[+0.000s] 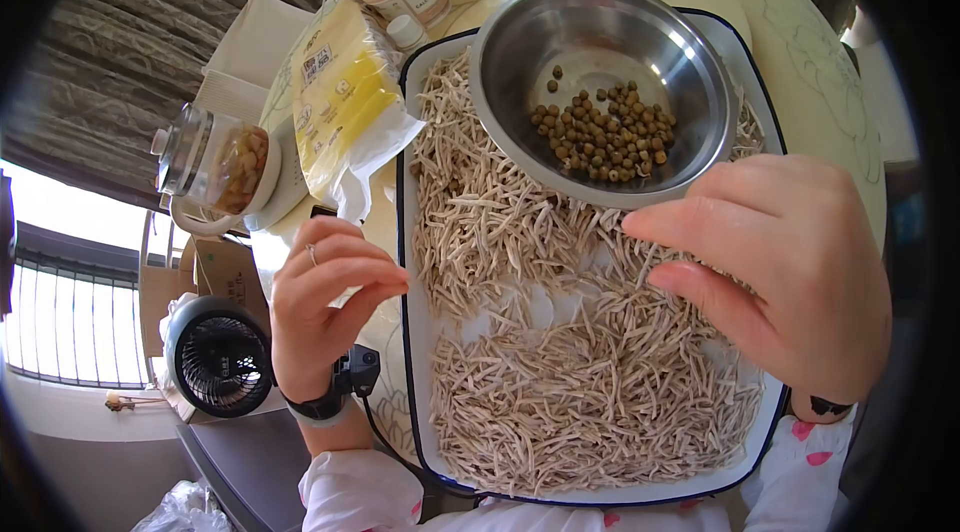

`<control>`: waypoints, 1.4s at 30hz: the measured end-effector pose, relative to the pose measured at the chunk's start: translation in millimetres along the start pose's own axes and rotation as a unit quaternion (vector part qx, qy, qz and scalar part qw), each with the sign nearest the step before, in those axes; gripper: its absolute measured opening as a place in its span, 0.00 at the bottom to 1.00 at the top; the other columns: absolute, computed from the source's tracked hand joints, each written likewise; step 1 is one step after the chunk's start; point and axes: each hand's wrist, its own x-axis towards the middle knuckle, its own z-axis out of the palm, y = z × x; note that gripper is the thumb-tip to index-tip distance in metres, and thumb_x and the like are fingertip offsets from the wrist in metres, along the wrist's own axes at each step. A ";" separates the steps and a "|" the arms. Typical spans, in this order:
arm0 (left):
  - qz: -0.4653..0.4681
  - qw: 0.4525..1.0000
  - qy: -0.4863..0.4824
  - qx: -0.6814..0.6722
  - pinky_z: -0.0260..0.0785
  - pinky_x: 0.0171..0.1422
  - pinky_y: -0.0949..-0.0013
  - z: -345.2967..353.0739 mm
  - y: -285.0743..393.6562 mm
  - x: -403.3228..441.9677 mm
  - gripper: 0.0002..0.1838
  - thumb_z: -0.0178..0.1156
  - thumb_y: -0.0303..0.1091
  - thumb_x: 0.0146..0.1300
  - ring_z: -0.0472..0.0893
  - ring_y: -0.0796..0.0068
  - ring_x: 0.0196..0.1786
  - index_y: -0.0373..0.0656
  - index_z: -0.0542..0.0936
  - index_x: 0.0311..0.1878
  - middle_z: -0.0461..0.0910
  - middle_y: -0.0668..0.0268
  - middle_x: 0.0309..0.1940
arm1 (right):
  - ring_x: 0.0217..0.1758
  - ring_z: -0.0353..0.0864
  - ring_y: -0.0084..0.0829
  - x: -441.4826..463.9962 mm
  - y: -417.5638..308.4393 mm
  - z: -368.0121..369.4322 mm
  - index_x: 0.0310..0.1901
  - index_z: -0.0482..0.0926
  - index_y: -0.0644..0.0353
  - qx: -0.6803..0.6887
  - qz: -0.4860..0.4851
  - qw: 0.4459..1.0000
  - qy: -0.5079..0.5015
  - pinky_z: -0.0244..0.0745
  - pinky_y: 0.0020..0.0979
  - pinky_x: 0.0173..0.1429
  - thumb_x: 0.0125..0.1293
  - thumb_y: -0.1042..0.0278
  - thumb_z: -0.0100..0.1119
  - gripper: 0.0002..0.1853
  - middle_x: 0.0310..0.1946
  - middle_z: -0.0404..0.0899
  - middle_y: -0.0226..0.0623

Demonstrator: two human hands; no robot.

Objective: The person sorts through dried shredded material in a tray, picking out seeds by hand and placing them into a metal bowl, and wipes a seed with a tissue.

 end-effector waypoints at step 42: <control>-0.009 0.961 -0.270 0.059 0.66 0.54 0.60 10.8 9.1 -14.9 0.14 0.70 0.24 0.51 0.78 0.64 0.44 0.51 0.86 0.42 0.80 0.70 0.38 | 0.28 0.78 0.33 -13.8 -9.7 -1.2 0.43 0.87 0.54 -0.035 -0.028 0.999 0.003 0.65 0.37 0.35 0.52 0.58 0.72 0.17 0.27 0.81 0.29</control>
